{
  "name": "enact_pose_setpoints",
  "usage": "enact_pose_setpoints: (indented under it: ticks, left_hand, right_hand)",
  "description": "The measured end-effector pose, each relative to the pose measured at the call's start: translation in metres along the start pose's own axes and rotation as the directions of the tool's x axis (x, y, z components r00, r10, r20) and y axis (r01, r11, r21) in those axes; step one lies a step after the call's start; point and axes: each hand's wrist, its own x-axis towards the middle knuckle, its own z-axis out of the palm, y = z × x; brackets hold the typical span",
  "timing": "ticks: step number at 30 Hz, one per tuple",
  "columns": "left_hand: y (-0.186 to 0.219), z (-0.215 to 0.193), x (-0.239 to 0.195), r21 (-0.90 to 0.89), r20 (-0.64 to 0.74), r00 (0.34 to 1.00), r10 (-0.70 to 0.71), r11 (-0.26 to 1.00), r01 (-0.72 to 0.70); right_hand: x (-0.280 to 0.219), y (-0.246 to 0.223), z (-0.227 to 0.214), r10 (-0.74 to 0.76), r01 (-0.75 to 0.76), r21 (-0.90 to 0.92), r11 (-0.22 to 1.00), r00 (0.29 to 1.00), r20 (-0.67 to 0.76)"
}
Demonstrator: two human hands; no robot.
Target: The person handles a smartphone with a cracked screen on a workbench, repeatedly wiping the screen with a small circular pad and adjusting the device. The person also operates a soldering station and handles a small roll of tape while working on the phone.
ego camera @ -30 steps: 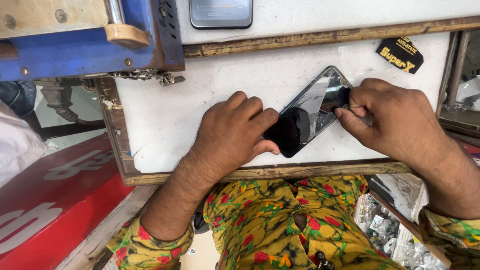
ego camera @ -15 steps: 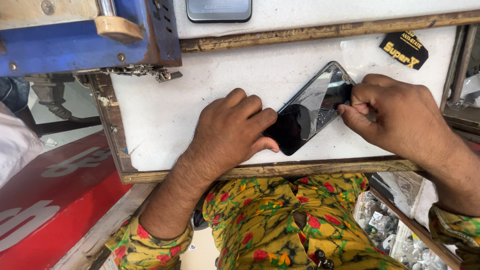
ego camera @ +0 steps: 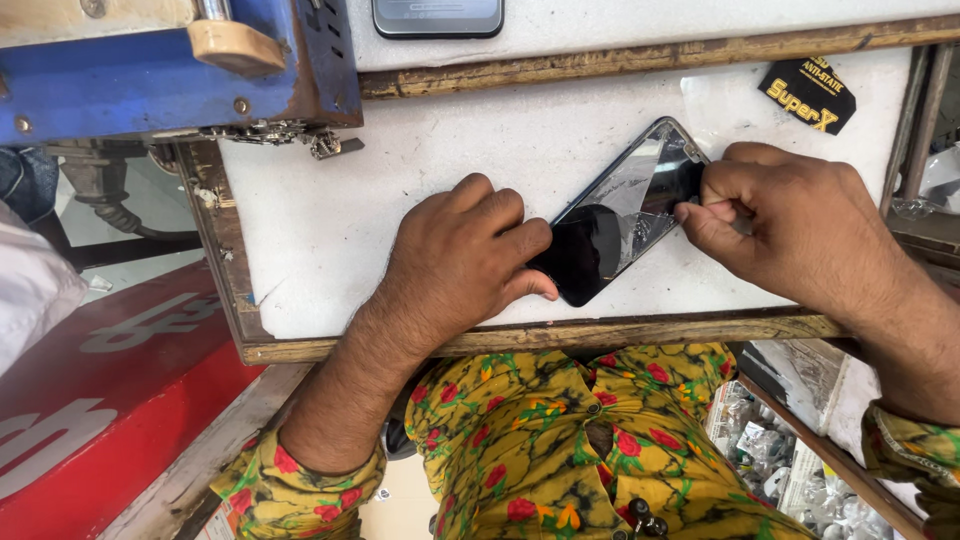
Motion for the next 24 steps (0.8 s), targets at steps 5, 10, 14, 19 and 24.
enact_pose_setpoints:
  ticks: [5, 10, 14, 19, 24]
  left_hand:
    - [0.001, -0.002, 0.000, 0.020, -0.074, 0.997, 0.012, 1.000, -0.010]
    - [0.001, -0.003, 0.001, 0.011, -0.084, 0.996, 0.020, 1.000, -0.019]
    - [-0.001, 0.001, -0.002, -0.014, -0.056, 0.998, 0.024, 1.000, -0.025]
    - [-0.002, 0.001, -0.003, -0.001, -0.060, 0.998, 0.029, 1.000, -0.029]
    - [-0.001, 0.000, -0.001, 0.022, -0.120, 0.992, 0.034, 0.999, -0.032]
  right_hand:
    - [0.002, 0.009, -0.001, -0.101, 0.101, -0.019, 0.995, 0.994, 0.032]
    - [0.005, 0.012, -0.004, -0.114, 0.116, -0.024, 0.993, 0.992, 0.060]
    - [0.001, 0.005, -0.002, -0.047, 0.047, 0.004, 0.999, 0.999, 0.020]
    - [0.001, 0.003, -0.002, -0.029, 0.029, -0.009, 1.000, 0.999, 0.025]
    - [0.003, 0.009, -0.002, -0.147, 0.149, -0.074, 0.986, 0.989, 0.030]
